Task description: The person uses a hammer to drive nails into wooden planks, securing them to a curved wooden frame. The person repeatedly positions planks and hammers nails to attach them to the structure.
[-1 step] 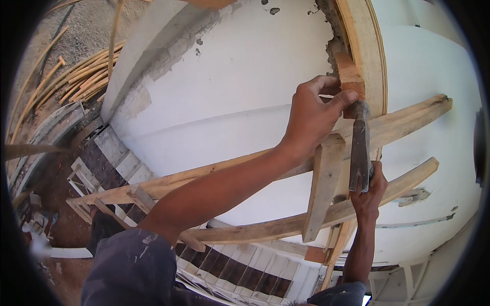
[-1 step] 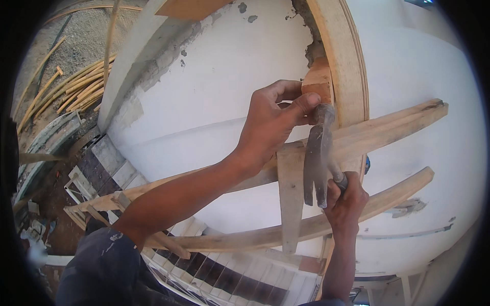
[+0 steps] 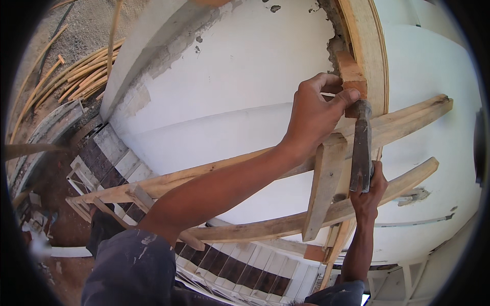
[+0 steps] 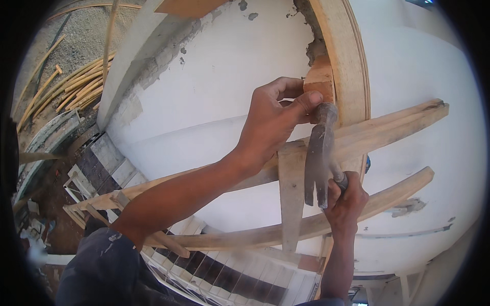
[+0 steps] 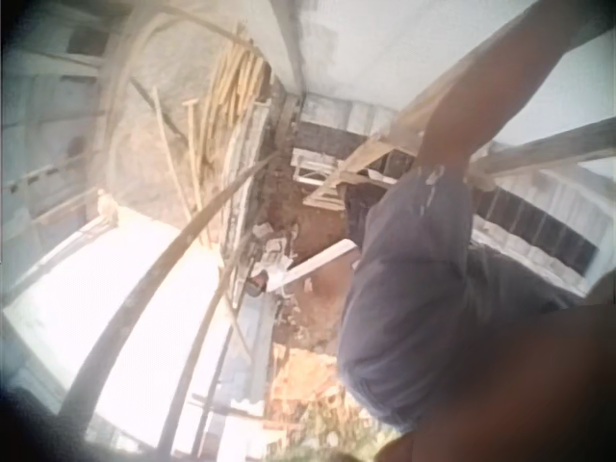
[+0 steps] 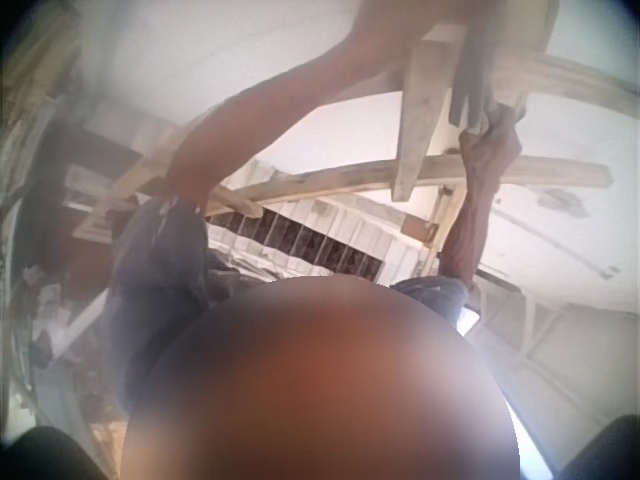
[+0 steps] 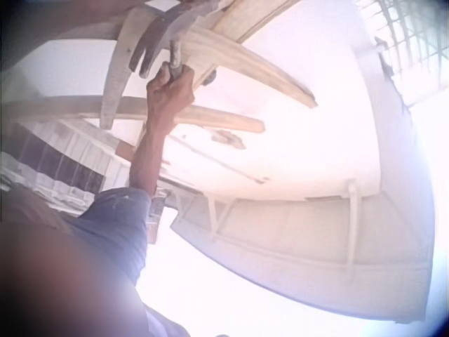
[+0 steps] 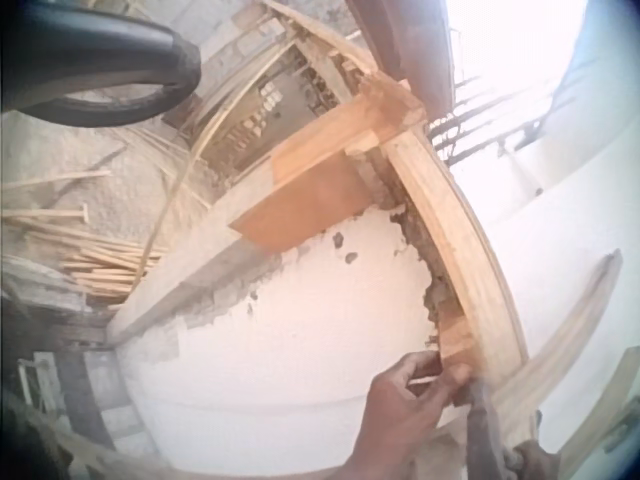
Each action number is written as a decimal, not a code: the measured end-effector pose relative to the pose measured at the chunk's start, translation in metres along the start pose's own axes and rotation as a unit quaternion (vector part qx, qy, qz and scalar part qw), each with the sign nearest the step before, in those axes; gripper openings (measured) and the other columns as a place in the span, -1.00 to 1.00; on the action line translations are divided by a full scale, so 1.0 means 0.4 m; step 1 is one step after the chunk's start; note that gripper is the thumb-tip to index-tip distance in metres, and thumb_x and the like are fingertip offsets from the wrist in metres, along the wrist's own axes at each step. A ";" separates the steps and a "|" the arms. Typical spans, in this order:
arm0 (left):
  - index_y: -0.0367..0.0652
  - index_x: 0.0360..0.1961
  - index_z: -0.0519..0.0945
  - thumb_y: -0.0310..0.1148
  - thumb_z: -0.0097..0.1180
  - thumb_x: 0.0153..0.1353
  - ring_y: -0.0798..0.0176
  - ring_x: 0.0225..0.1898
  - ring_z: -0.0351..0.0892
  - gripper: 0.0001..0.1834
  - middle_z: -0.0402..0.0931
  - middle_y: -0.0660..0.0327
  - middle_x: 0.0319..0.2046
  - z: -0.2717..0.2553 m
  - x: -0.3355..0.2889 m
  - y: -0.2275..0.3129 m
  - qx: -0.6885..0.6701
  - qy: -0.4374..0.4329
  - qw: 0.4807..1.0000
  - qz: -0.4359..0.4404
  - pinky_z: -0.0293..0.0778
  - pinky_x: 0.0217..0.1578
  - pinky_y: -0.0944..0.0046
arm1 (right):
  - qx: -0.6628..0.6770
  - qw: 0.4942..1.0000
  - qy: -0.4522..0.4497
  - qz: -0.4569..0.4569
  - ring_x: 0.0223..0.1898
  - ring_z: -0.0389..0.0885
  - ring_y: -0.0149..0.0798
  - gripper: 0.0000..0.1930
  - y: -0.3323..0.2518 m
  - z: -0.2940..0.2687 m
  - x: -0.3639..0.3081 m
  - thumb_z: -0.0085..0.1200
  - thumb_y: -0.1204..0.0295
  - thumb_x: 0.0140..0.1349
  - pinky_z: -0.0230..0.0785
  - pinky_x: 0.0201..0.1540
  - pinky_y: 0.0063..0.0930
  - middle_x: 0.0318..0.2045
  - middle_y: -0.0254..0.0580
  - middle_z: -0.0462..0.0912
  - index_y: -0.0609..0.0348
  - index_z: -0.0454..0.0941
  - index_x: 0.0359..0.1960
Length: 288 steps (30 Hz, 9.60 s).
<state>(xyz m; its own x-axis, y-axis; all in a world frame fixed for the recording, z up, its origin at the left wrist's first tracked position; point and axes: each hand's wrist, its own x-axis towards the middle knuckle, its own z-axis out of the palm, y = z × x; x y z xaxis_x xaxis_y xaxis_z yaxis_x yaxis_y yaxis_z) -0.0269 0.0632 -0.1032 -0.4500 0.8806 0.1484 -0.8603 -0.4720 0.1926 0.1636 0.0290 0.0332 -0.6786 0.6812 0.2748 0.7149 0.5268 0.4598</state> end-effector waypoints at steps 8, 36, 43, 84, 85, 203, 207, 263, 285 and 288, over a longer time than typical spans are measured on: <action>-0.45 -0.06 0.57 -0.33 0.30 0.24 0.24 -0.36 0.71 -0.61 0.68 -0.09 -0.31 -0.016 0.022 0.009 0.052 -0.006 0.999 -0.008 0.58 -0.28 0.24 | 0.245 0.952 0.133 0.125 -0.68 0.38 -0.30 -0.48 -0.034 0.036 -0.142 -0.12 -0.09 0.46 0.22 -0.62 -0.39 -0.64 -0.26 0.44 0.18 0.40 -0.34; -0.50 0.20 0.36 -0.13 0.18 0.36 0.04 -0.01 0.66 -0.36 0.57 -0.12 -0.06 -0.008 0.037 0.024 0.185 -0.107 0.975 0.068 0.57 0.13 0.12 | 0.524 0.768 0.229 0.289 -0.66 0.34 -0.51 -0.40 -0.134 0.149 -0.324 -0.21 -0.20 0.44 0.18 -0.59 -0.63 -0.64 -0.36 0.38 0.16 0.40 -0.40; -0.48 0.18 0.36 -0.16 0.15 0.38 0.06 -0.01 0.66 -0.41 0.58 -0.12 -0.06 -0.014 0.039 0.014 0.182 -0.124 0.972 0.082 0.56 0.15 0.13 | 0.524 0.760 0.248 0.293 -0.64 0.35 -0.52 -0.44 -0.136 0.166 -0.337 -0.22 -0.14 0.48 0.20 -0.57 -0.64 -0.61 -0.36 0.39 0.14 0.41 -0.35; -0.22 0.36 0.28 -0.31 -0.17 0.54 0.22 0.02 0.57 -0.56 0.45 0.09 0.11 0.018 -0.009 0.037 0.245 -0.165 0.951 0.087 0.59 0.00 0.32 | 0.959 0.153 0.206 0.122 -0.36 0.64 -0.28 -0.51 -0.349 0.837 0.123 -0.26 -0.05 0.51 0.54 -0.30 -0.41 -0.30 -0.22 0.58 0.11 0.34 0.11; -0.22 0.36 0.28 -0.29 -0.17 0.54 0.20 0.01 0.58 -0.55 0.46 0.07 0.10 0.016 -0.003 0.036 0.258 -0.167 0.947 0.093 0.60 -0.01 0.31 | 0.971 0.131 0.198 0.022 -0.34 0.63 -0.27 -0.52 -0.335 0.827 0.156 -0.25 -0.05 0.51 0.54 -0.29 -0.40 -0.29 -0.22 0.58 0.11 0.34 0.12; 0.01 -0.33 0.65 -0.30 0.08 0.06 -0.08 -0.26 0.66 -0.83 0.68 0.05 -0.34 0.117 0.091 0.131 0.854 -0.267 0.265 0.360 0.54 -0.21 0.00 | 0.682 0.714 0.155 0.036 -0.08 0.70 -0.07 -0.36 0.224 0.676 0.127 0.02 -0.13 0.26 0.59 -0.08 -0.20 -0.02 0.04 0.61 0.06 0.35 0.20; 0.02 -0.34 0.63 -0.37 0.12 0.00 -0.04 -0.27 0.66 -0.84 0.68 0.08 -0.36 0.054 0.141 0.135 0.758 -0.324 0.271 0.497 0.54 -0.25 0.02 | 0.265 0.945 0.192 0.001 -0.27 0.75 -0.21 -0.61 0.320 0.779 0.101 0.25 0.08 0.13 0.60 -0.35 -0.25 -0.26 -0.12 0.71 0.03 0.57 -0.11; -0.21 -0.13 0.54 -0.62 0.27 -0.30 -0.02 -0.10 0.57 -0.45 0.59 0.15 -0.13 0.083 0.212 0.131 0.695 -0.436 0.247 0.516 0.52 -0.17 0.04 | 0.364 0.863 -0.202 0.287 -0.42 0.66 0.11 -0.66 -0.352 0.352 -0.432 -0.12 0.19 0.45 0.47 -0.32 0.04 -0.41 0.08 0.62 0.29 0.45 -0.22; -0.36 -0.06 0.52 -0.67 0.26 -0.27 -0.22 0.10 0.50 -0.43 0.56 -0.06 0.02 0.060 0.224 0.138 0.740 -0.436 0.255 0.444 0.46 0.08 -0.14 | 0.402 0.655 0.304 0.563 -0.53 0.33 -0.54 -0.77 0.120 0.096 -0.823 0.18 0.30 0.37 0.27 -0.44 -0.47 -0.61 -0.40 0.45 0.25 0.60 -0.28; -0.36 -0.08 0.52 -0.65 0.25 -0.24 -0.23 0.09 0.51 -0.46 0.56 -0.06 0.01 0.068 0.218 0.136 0.744 -0.438 0.257 0.435 0.47 0.07 -0.13 | 0.205 0.751 0.314 0.543 -0.41 0.53 -0.34 -0.76 0.453 0.025 -0.750 0.21 0.30 0.30 0.40 -0.27 -0.38 -0.29 -0.23 0.64 0.12 0.65 -0.08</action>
<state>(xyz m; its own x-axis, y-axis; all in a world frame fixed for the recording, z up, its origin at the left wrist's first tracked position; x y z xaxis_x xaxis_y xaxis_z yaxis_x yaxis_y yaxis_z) -0.1062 0.1131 -0.0532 0.4702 0.3762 0.7983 0.8107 -0.5417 -0.2222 0.4985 -0.0748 0.0257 0.4889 0.5156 0.7037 0.8091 0.0335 -0.5867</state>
